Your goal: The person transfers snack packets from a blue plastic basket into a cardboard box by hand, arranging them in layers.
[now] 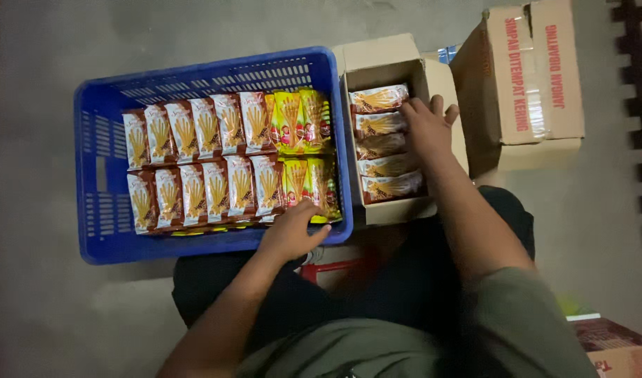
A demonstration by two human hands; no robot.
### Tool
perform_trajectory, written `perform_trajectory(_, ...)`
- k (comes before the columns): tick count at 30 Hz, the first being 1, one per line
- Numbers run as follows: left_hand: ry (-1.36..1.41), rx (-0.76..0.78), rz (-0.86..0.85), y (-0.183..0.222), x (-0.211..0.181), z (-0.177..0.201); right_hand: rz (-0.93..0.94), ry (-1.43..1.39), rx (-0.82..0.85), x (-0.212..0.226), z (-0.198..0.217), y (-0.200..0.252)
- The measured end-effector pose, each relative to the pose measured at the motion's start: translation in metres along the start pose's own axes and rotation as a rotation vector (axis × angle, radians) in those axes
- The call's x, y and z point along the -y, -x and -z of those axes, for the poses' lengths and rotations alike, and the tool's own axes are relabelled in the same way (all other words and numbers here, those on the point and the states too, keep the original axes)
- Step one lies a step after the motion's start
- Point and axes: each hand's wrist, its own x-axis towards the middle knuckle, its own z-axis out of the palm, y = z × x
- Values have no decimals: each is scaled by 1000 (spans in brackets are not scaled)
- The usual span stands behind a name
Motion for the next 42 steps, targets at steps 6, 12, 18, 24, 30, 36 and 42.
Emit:
perform_trajectory(6,87,-75,-143,4,-8,19,12,183,-67,18,-32,-9)
perform_trajectory(12,116,-66,-162,-4,14,-4,-27,300,-62,24,-44,-16)
perform_trajectory(18,109,-30,-163,-6,22,-10,7,312,-15,24,-53,-13)
perform_trajectory(24,120,19,-107,-6,22,-9,-103,43,394,69,3,6)
perform_trajectory(30,90,3,-78,-7,22,-14,-112,60,500,61,-34,-1)
perform_trajectory(36,89,58,-13,-9,19,-11,-145,83,464,71,-47,-9)
perform_trajectory(42,166,-31,-115,-6,18,-7,-143,-114,487,58,-48,-8)
